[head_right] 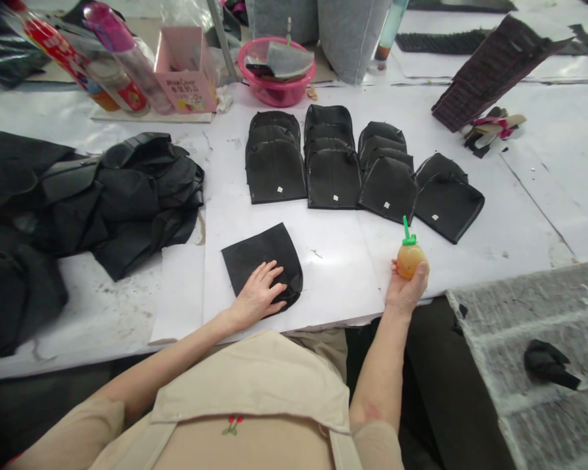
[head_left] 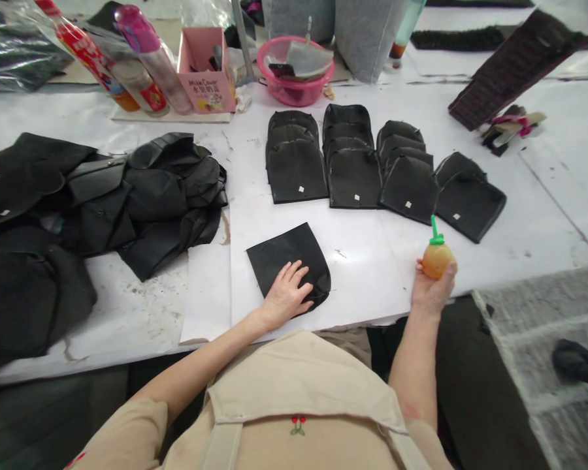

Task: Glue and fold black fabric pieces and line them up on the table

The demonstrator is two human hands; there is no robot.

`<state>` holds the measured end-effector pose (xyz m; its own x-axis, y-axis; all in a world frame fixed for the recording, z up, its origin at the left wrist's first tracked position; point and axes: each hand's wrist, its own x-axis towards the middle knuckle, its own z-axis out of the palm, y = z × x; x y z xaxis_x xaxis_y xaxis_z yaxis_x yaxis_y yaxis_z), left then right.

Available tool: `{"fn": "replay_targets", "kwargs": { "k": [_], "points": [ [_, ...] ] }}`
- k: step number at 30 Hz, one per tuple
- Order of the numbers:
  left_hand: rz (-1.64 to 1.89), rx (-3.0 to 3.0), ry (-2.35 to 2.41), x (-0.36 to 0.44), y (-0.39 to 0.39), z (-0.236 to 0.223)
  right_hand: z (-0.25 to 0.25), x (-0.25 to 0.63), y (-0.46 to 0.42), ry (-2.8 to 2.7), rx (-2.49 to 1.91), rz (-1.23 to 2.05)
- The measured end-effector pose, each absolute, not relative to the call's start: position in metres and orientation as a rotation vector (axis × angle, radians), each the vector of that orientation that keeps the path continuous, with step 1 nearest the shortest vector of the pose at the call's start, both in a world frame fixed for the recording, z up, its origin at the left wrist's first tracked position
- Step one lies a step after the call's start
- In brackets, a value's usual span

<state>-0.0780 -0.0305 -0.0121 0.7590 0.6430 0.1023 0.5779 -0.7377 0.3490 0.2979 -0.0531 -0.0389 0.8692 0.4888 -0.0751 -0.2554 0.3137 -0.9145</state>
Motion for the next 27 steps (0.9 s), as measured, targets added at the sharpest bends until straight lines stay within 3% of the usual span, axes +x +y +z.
{"fn": "replay_targets", "kwargs": {
  "k": [21, 27],
  "points": [
    [0.369, 2.645, 1.256, -0.032, -0.037, -0.014, -0.042, 0.3, -0.053, -0.266, -1.153, 0.485],
    [0.382, 2.558, 1.096, -0.032, -0.028, -0.011, -0.041, 0.299, -0.053, -0.269, -1.14, 0.485]
  ]
}}
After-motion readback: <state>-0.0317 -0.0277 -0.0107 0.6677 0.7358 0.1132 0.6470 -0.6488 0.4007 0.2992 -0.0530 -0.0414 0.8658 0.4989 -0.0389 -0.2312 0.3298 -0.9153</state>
